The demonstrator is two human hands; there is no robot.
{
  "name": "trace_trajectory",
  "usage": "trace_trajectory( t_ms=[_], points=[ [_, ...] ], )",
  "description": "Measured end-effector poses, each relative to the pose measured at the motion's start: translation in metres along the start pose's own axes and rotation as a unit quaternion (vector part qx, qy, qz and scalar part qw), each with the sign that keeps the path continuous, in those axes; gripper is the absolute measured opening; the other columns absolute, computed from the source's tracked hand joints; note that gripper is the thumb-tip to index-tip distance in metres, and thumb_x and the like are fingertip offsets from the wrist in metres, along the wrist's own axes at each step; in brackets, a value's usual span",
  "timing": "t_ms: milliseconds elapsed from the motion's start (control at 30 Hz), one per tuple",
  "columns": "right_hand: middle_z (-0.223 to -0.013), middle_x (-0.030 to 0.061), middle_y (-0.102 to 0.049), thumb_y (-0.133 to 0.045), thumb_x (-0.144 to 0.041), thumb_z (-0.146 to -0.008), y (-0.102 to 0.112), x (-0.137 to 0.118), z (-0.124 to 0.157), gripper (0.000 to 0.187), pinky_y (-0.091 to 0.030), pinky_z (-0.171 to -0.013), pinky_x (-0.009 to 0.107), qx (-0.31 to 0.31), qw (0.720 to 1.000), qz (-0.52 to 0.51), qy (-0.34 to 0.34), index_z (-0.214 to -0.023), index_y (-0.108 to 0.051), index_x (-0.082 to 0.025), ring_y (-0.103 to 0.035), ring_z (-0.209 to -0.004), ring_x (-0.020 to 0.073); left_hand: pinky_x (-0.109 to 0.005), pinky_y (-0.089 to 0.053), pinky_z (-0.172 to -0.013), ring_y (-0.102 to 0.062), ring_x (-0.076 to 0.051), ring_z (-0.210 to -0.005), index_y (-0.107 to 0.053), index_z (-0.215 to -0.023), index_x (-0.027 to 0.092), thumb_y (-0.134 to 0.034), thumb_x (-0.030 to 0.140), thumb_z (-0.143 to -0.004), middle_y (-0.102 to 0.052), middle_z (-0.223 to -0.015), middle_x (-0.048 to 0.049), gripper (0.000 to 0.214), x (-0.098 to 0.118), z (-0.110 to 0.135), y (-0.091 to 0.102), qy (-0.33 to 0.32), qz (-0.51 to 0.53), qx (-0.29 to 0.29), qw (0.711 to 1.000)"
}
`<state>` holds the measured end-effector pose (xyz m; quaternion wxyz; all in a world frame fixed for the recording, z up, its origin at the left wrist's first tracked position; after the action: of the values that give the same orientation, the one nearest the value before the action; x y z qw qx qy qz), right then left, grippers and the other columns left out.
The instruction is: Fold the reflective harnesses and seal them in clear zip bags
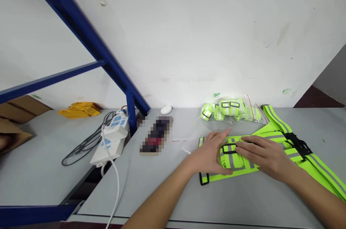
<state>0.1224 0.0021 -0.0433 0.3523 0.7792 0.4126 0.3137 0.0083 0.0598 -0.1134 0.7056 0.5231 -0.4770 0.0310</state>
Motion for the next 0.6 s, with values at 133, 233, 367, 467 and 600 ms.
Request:
trace_trajectory(
  t_ms=[133, 233, 367, 467, 600],
  points=[
    [-0.113, 0.0056, -0.071, -0.035, -0.013, -0.099, -0.011, 0.001, 0.020, 0.033, -0.051, -0.090, 0.035, -0.028, 0.999, 0.014, 0.013, -0.117, -0.063, -0.015, -0.058, -0.114, 0.0205, -0.054, -0.016, -0.115, -0.025, -0.036, -0.140, -0.012, -0.153, 0.025, -0.081, 0.058, -0.051, -0.038, -0.147, -0.0113, 0.127, -0.009, -0.002, -0.006, 0.009, -0.042, -0.020, 0.999],
    [-0.116, 0.0062, -0.070, -0.034, -0.014, -0.100, -0.019, 0.002, 0.042, 0.034, -0.050, -0.093, 0.036, -0.038, 0.998, 0.041, 0.003, -0.119, -0.063, -0.015, -0.057, -0.117, 0.0212, -0.056, -0.004, -0.117, -0.023, -0.035, -0.141, -0.013, -0.152, 0.026, -0.078, 0.059, -0.055, -0.038, -0.149, -0.0107, 0.122, -0.006, -0.003, -0.011, -0.011, -0.071, -0.028, 0.997],
    [-0.118, 0.0086, -0.069, -0.035, -0.015, -0.100, -0.028, 0.002, 0.055, 0.033, -0.050, -0.093, 0.040, -0.043, 0.997, 0.055, -0.022, -0.121, -0.062, -0.013, -0.056, -0.119, 0.0233, -0.058, -0.001, -0.116, -0.022, -0.035, -0.142, -0.014, -0.151, 0.027, -0.074, 0.065, -0.058, -0.034, -0.152, -0.0098, 0.116, -0.003, -0.005, -0.016, -0.025, -0.087, -0.027, 0.995],
    [-0.118, 0.0088, -0.069, -0.038, -0.013, -0.099, -0.028, 0.002, 0.051, 0.032, -0.051, -0.092, 0.041, -0.039, 0.996, 0.063, -0.040, -0.121, -0.062, -0.013, -0.057, -0.118, 0.0235, -0.058, -0.003, -0.116, -0.026, -0.034, -0.139, -0.017, -0.150, 0.027, -0.072, 0.069, -0.059, -0.039, -0.148, -0.0098, 0.115, -0.003, -0.006, -0.016, -0.023, -0.088, -0.013, 0.996],
    [-0.117, 0.0077, -0.070, -0.041, -0.010, -0.095, -0.022, 0.004, 0.044, 0.034, -0.052, -0.090, 0.038, -0.021, 0.995, 0.065, -0.074, -0.122, -0.061, -0.014, -0.059, -0.114, 0.0227, -0.059, -0.004, -0.116, -0.027, -0.035, -0.139, -0.017, -0.150, 0.027, -0.071, 0.072, -0.058, -0.039, -0.147, -0.0103, 0.116, -0.002, -0.008, -0.018, -0.020, -0.093, -0.009, 0.995]
  ],
)
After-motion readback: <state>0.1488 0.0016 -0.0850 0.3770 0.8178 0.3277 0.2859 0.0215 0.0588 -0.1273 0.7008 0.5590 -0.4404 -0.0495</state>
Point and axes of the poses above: each hand's wrist, its own z-axis away from the middle knuckle, its own y-axis out of the back of the hand, x = y × z, the point moved 9 cm from there along -z, towards the middle knuckle
